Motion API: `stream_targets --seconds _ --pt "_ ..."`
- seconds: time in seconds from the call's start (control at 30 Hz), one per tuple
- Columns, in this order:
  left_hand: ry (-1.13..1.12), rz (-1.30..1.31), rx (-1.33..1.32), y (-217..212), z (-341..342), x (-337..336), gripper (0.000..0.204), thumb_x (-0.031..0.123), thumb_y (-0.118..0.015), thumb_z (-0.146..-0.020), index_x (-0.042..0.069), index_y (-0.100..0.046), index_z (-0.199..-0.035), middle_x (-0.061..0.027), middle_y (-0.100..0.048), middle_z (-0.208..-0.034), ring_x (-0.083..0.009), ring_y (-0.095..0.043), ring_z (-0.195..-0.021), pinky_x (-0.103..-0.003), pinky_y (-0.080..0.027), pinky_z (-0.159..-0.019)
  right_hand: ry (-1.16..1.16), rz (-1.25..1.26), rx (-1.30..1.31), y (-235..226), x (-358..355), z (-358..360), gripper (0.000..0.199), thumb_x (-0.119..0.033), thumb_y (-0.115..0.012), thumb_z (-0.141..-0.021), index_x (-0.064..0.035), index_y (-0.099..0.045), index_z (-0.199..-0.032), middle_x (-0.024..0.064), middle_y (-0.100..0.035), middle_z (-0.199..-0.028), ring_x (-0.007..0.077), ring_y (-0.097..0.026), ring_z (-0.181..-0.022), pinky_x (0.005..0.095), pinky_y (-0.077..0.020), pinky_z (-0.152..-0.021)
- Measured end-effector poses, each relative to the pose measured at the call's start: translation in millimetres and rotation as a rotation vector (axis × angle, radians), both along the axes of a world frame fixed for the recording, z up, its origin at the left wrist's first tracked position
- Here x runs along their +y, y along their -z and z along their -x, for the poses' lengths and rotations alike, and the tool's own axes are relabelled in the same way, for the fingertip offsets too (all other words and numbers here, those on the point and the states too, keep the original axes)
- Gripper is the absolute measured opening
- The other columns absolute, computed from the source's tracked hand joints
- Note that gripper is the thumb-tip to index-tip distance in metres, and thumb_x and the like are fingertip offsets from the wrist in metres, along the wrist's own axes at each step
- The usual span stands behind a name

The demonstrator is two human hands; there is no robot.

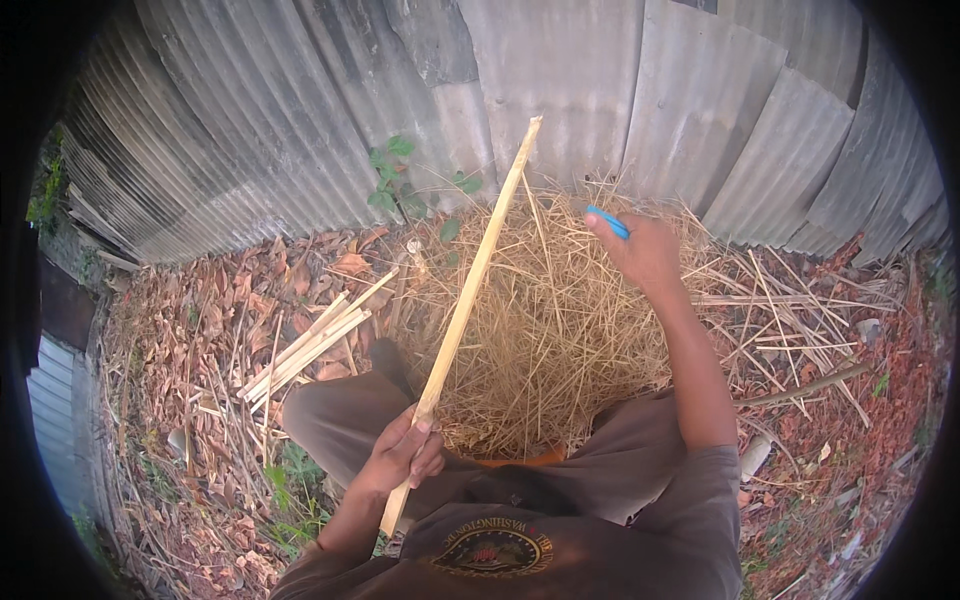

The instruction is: The person sits on the ground and splits a long piece of bamboo into thin strips using a knife. They then use a blue utility knife to further refine the strips, scraping and smoothing them.

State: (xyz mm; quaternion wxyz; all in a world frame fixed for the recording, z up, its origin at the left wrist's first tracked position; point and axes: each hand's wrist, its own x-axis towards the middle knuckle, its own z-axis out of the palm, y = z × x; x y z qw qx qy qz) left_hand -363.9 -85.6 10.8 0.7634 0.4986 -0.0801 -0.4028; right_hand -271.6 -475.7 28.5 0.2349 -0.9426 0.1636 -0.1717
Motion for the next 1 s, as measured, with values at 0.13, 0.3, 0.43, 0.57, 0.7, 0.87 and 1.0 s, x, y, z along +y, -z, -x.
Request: stream_targets --seconds 0.13,0.3,0.43,0.57,0.7,0.87,1.0 --pt "-0.089 -0.005 -0.06 -9.9 -15.1 -47.1 0.02 0.03 -0.034 -0.105 0.012 -0.043 -0.103 0.0017 -0.037 -0.055 -0.0093 -0.034 -0.038 -0.023 -0.032 -0.046 -0.48 0.099 -0.121 10.6 72.3 23.7 0.067 -0.075 -0.06 -0.074 -0.0094 -0.065 -0.061 0.0066 -0.05 -0.044 0.0264 -0.056 -0.043 0.04 -0.0448 -0.046" --pt "-0.088 0.097 0.073 -24.1 -20.2 -70.3 0.019 0.03 -0.034 -0.105 0.013 -0.042 -0.101 0.0018 -0.036 -0.055 -0.0094 -0.034 -0.038 -0.023 -0.031 -0.045 -0.665 0.09 -0.179 20.2 99.0 37.8 0.066 -0.074 -0.063 -0.072 -0.0113 -0.055 -0.053 0.0062 -0.047 -0.044 0.0279 -0.052 -0.04 0.0396 -0.0406 -0.043" --pt "-0.055 0.071 0.022 -27.0 -17.0 -72.3 0.017 0.028 -0.035 -0.105 0.013 -0.041 -0.103 0.002 -0.035 -0.055 -0.0092 -0.033 -0.038 -0.023 -0.031 -0.045 -0.576 0.115 -0.221 22.5 92.5 29.8 0.066 -0.073 -0.063 -0.073 -0.0107 -0.054 -0.052 0.0065 -0.047 -0.043 0.0276 -0.051 -0.039 0.0396 -0.0396 -0.041" --pt "-0.057 -0.004 -0.002 -23.2 -14.3 -69.9 0.016 0.027 -0.034 -0.106 0.013 -0.042 -0.104 0.0025 -0.035 -0.055 -0.009 -0.033 -0.038 -0.023 -0.031 -0.046 -0.515 0.171 -0.202 18.1 86.2 23.7 0.067 -0.072 -0.062 -0.074 -0.0099 -0.053 -0.051 0.0064 -0.046 -0.042 0.0277 -0.05 -0.038 0.0391 -0.0394 -0.041" --pt "-0.105 -0.007 -0.021 -22.0 -14.5 -69.8 0.016 0.026 -0.033 -0.106 0.012 -0.041 -0.104 0.0018 -0.035 -0.056 -0.0091 -0.033 -0.039 -0.023 -0.031 -0.044 -0.639 0.217 -0.216 21.1 105.1 36.6 0.067 -0.074 -0.064 -0.071 -0.012 -0.049 -0.048 0.0047 -0.045 -0.041 0.0254 -0.049 -0.037 0.0376 -0.0389 -0.04" --pt "-0.041 -0.071 -0.089 -25.2 -12.2 -68.7 0.017 0.026 -0.032 -0.106 0.01 -0.039 -0.107 0.0015 -0.034 -0.056 -0.0085 -0.033 -0.039 -0.022 -0.031 -0.042 -0.676 0.291 -0.388 25.3 89.4 22.0 0.068 -0.076 -0.064 -0.067 -0.0137 -0.047 -0.047 0.0035 -0.044 -0.041 0.0243 -0.048 -0.037 0.0381 -0.0387 -0.041" --pt "0.016 -0.11 -0.165 -25.2 -1.2 -63.0 0.018 0.026 -0.033 -0.106 0.009 -0.038 -0.109 0.0009 -0.036 -0.056 -0.0081 -0.034 -0.04 -0.021 -0.032 -0.041 -0.489 0.271 -0.345 43.1 70.0 6.2 0.069 -0.079 -0.062 -0.066 -0.014 -0.05 -0.046 0.0019 -0.045 -0.04 0.021 -0.048 -0.036 0.0343 -0.0386 -0.041"
